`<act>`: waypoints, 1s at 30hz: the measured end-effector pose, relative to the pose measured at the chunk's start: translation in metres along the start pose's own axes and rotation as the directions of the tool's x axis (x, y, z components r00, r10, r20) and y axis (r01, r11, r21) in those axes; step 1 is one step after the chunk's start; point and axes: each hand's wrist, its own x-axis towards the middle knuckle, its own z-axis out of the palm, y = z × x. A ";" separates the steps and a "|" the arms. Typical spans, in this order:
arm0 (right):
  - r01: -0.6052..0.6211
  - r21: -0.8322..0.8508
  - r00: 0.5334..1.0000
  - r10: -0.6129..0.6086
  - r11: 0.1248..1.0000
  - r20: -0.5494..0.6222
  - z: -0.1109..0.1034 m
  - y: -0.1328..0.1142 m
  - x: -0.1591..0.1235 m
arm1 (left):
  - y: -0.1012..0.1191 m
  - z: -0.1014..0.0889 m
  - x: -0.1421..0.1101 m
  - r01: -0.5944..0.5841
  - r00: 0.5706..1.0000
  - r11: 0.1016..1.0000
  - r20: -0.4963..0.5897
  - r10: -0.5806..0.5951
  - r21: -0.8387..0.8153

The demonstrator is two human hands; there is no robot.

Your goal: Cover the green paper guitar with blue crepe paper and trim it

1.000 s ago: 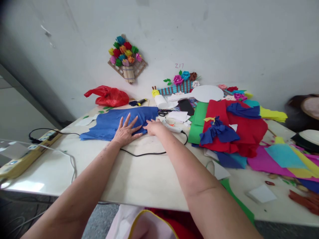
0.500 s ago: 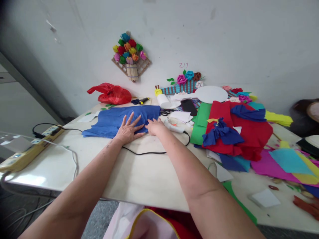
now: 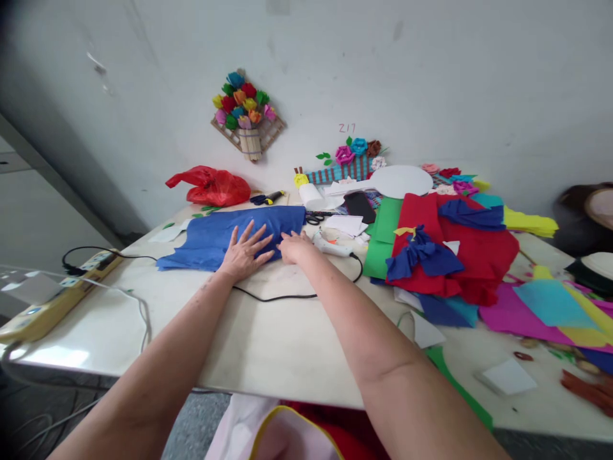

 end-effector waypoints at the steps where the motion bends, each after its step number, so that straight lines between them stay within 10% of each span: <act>1: 0.008 0.001 1.000 -0.008 1.000 -0.007 0.000 0.001 0.001 | -0.001 -0.001 0.000 0.036 0.999 0.999 -0.027 -0.036 -0.012; 6: 0.002 0.070 0.997 0.004 0.998 -0.077 -0.003 0.012 0.003 | -0.011 -0.003 0.000 0.236 0.959 0.969 -0.144 -0.244 -0.070; 14: -0.075 0.123 0.952 0.107 0.990 -0.287 -0.008 0.030 -0.001 | -0.013 -0.005 0.001 0.249 0.921 0.959 -0.273 -0.279 -0.138; 21: 0.099 0.004 0.969 -0.096 0.995 -0.228 0.004 0.026 0.003 | -0.006 -0.011 0.002 0.201 0.936 0.977 -0.280 -0.211 -0.065; 30: 0.119 -0.100 0.887 -0.151 0.988 -0.436 0.012 0.004 0.002 | -0.002 -0.013 0.003 0.287 0.903 0.955 -0.314 -0.294 -0.070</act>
